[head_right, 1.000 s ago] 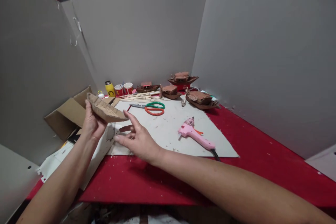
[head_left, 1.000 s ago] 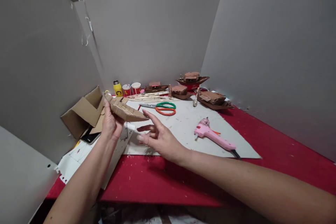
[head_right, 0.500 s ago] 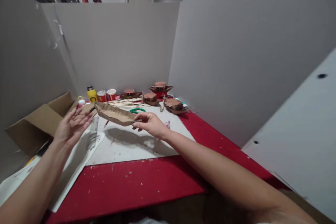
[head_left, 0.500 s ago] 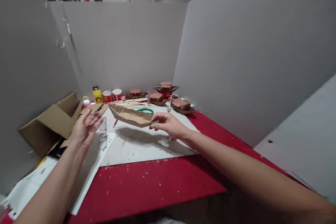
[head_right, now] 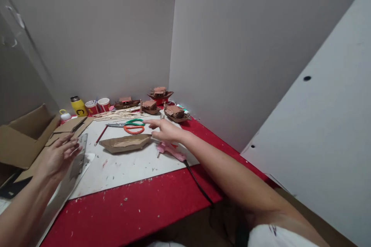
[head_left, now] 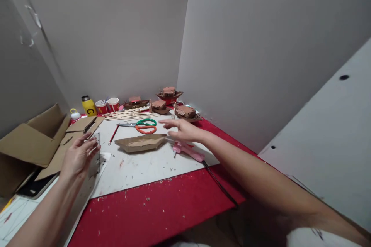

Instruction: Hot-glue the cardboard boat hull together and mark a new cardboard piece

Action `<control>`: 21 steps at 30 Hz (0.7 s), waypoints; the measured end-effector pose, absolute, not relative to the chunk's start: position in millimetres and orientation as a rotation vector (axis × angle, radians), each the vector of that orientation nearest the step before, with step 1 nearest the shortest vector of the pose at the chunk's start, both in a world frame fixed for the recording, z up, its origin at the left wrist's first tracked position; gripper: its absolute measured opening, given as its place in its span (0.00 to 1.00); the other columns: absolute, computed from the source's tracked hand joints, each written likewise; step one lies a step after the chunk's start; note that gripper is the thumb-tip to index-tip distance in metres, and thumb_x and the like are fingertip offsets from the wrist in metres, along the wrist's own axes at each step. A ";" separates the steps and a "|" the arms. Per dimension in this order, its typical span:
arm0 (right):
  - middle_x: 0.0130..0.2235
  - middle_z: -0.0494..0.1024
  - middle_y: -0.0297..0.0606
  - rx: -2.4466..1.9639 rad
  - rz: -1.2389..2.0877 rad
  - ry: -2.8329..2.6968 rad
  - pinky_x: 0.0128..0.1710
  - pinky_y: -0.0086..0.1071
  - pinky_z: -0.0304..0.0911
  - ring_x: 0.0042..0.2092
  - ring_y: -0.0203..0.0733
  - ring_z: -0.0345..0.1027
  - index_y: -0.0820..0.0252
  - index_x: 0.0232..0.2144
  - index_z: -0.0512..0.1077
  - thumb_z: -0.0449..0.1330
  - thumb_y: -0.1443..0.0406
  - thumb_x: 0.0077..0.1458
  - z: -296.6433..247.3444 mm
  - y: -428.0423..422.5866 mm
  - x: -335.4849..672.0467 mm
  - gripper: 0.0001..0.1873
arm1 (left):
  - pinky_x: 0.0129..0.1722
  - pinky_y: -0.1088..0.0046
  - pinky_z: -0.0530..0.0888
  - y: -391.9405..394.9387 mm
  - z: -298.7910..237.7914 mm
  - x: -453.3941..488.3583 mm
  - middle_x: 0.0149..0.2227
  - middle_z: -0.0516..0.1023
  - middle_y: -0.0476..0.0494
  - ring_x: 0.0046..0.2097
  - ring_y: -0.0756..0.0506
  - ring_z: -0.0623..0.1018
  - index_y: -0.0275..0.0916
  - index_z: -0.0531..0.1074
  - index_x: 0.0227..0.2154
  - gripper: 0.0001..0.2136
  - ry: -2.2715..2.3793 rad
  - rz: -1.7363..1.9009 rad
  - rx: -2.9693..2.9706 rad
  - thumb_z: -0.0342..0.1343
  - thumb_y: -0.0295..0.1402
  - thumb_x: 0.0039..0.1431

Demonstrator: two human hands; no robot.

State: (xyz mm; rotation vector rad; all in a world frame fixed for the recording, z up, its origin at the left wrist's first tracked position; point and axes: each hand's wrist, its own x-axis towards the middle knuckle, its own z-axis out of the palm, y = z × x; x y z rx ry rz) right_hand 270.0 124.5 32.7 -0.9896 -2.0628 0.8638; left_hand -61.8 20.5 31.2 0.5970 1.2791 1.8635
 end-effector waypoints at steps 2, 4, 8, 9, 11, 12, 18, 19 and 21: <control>0.47 0.79 0.41 -1.130 0.686 -1.878 0.51 0.38 0.65 0.47 0.42 0.73 0.57 0.51 0.74 0.58 0.72 0.48 33.1 138.2 287.8 0.26 | 0.27 0.82 0.77 20.2 28.5 -61.0 0.27 0.75 0.50 0.29 0.53 0.75 0.36 0.76 0.33 0.15 1.309 1.863 0.657 0.60 0.15 0.42; 0.52 0.75 0.50 -1.301 0.507 -1.647 0.54 0.40 0.62 0.52 0.45 0.70 0.65 0.54 0.70 0.54 0.68 0.54 32.3 153.5 311.7 0.25 | 0.27 0.83 0.76 20.3 24.6 -59.2 0.28 0.74 0.50 0.30 0.53 0.75 0.37 0.76 0.34 0.16 1.336 1.851 0.730 0.61 0.16 0.41; 0.52 0.74 0.59 -1.615 0.389 -1.334 0.55 0.44 0.60 0.55 0.54 0.67 0.73 0.53 0.69 0.57 0.66 0.53 23.1 180.0 356.0 0.25 | 0.30 0.82 0.76 21.7 14.2 -51.3 0.31 0.75 0.49 0.31 0.52 0.75 0.38 0.76 0.36 0.16 1.433 1.777 0.817 0.65 0.24 0.41; 0.50 0.75 0.59 -1.674 0.412 -1.298 0.54 0.44 0.61 0.53 0.55 0.68 0.73 0.51 0.71 0.59 0.65 0.52 19.0 185.0 362.6 0.24 | 0.30 0.80 0.76 22.6 11.7 -49.1 0.32 0.76 0.48 0.31 0.52 0.76 0.38 0.76 0.37 0.16 1.481 1.735 0.838 0.67 0.27 0.41; 0.44 0.78 0.55 -1.760 0.512 -1.255 0.47 0.41 0.66 0.46 0.54 0.72 0.71 0.45 0.74 0.62 0.64 0.51 9.7 192.8 368.9 0.20 | 0.28 0.78 0.76 25.2 8.2 -45.2 0.36 0.76 0.46 0.32 0.50 0.76 0.39 0.75 0.41 0.20 1.584 1.626 0.883 0.67 0.36 0.43; 0.40 0.79 0.52 -1.786 0.583 -1.242 0.42 0.39 0.68 0.41 0.51 0.74 0.70 0.43 0.75 0.63 0.64 0.52 5.1 196.0 369.2 0.17 | 0.27 0.78 0.75 27.0 7.4 -43.6 0.37 0.76 0.45 0.32 0.49 0.77 0.39 0.74 0.43 0.22 1.631 1.565 0.907 0.67 0.40 0.44; 0.44 0.76 0.44 -1.803 1.002 -1.151 0.40 0.39 0.71 0.41 0.42 0.73 0.65 0.47 0.71 0.58 0.61 0.62 -13.9 211.6 361.6 0.15 | 0.21 0.75 0.71 40.2 16.1 -32.6 0.36 0.76 0.42 0.26 0.49 0.76 0.38 0.69 0.49 0.28 1.716 1.289 0.944 0.64 0.45 0.46; 0.48 0.74 0.44 -1.795 1.037 -1.127 0.43 0.41 0.70 0.44 0.43 0.72 0.64 0.50 0.69 0.58 0.61 0.62 -15.6 214.1 362.3 0.16 | 0.22 0.74 0.72 42.2 17.9 -30.5 0.35 0.76 0.43 0.25 0.49 0.75 0.38 0.69 0.49 0.28 1.703 1.265 0.933 0.65 0.45 0.46; 0.52 0.71 0.44 -1.772 1.076 -1.081 0.46 0.44 0.69 0.48 0.45 0.70 0.62 0.52 0.68 0.58 0.60 0.62 -17.9 218.2 366.8 0.18 | 0.23 0.73 0.72 46.2 19.1 -27.6 0.31 0.75 0.46 0.24 0.49 0.75 0.37 0.68 0.49 0.29 1.675 1.235 0.920 0.66 0.44 0.45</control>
